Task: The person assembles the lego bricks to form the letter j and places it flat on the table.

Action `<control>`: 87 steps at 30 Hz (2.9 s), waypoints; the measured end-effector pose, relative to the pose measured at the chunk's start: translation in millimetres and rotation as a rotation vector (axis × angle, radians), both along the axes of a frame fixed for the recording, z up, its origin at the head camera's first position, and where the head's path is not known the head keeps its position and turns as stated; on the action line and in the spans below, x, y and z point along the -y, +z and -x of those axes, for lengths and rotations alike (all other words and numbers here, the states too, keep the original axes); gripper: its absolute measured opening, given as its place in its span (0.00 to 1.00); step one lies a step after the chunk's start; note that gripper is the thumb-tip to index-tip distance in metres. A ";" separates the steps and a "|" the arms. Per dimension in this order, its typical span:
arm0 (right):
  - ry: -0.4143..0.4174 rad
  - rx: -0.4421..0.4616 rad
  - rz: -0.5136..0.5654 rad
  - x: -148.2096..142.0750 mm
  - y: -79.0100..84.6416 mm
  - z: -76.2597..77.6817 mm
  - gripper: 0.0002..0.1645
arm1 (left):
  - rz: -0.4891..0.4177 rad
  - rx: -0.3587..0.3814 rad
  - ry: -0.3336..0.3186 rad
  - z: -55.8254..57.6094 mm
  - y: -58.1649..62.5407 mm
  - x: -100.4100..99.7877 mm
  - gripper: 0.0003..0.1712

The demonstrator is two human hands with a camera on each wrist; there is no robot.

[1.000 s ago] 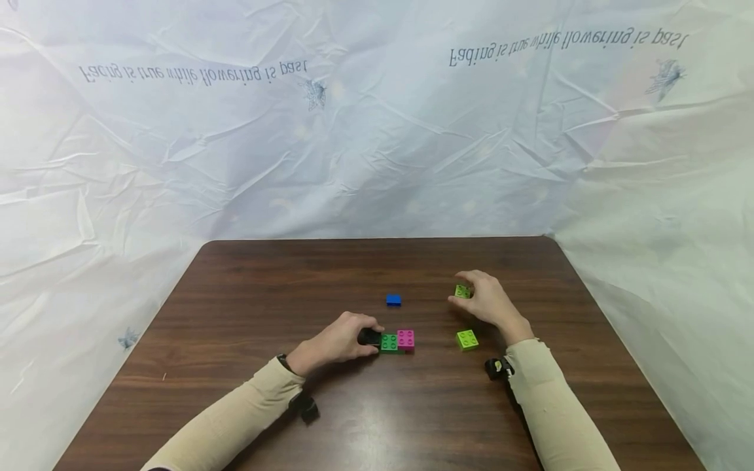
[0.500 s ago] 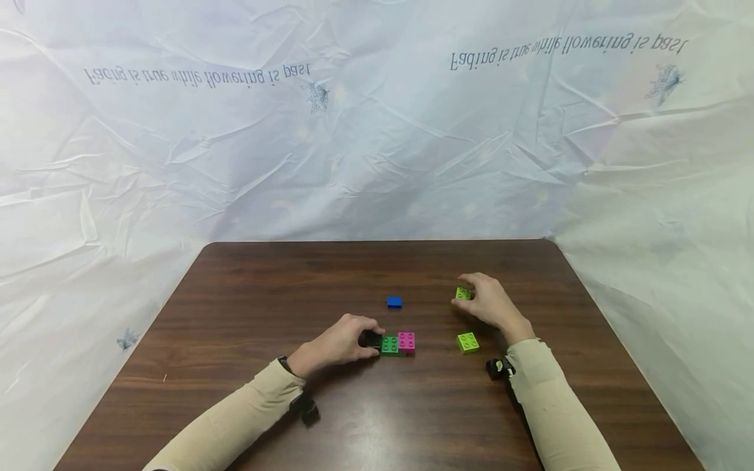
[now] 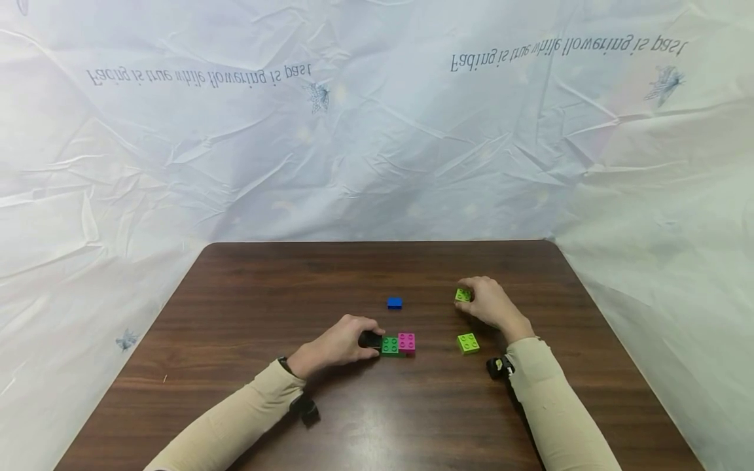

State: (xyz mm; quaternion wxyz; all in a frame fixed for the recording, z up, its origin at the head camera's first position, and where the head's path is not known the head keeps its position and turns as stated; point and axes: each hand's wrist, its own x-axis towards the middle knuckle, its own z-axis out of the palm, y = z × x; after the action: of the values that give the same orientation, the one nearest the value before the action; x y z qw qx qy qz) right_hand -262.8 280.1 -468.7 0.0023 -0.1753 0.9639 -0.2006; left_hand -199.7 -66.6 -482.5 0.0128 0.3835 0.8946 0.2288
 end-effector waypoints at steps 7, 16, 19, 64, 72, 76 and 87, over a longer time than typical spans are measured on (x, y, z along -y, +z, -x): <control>0.001 0.001 -0.037 1.1 0.2 0.9 0.31 | -0.002 0.003 0.000 1.1 0.5 0.4 0.18; 0.003 0.003 -0.055 2.6 -1.5 2.8 0.30 | 0.002 0.003 -0.001 2.4 0.8 1.3 0.18; 0.004 -0.002 -0.063 3.2 -2.3 3.4 0.30 | 0.005 0.005 0.001 2.2 1.2 1.2 0.18; 0.040 -0.008 -0.076 4.9 -1.6 0.5 0.26 | -0.004 0.018 -0.004 0.8 -1.6 1.0 0.18; 0.057 0.001 -0.087 4.2 2.4 0.8 0.25 | -0.004 0.010 -0.004 0.7 -1.0 1.1 0.18; 0.062 -0.005 -0.093 4.6 3.5 3.0 0.25 | -0.002 0.008 -0.002 1.4 -1.0 1.2 0.18; 0.073 -0.004 -0.081 3.1 6.0 2.4 0.25 | -0.004 0.014 -0.006 2.1 -2.1 2.0 0.18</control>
State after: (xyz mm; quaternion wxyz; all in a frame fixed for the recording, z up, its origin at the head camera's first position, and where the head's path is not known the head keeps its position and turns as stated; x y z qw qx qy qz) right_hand -265.2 277.0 -462.7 0.0149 -0.2104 0.9642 -0.1608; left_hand -201.8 -68.7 -484.6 0.0190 0.3845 0.8930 0.2331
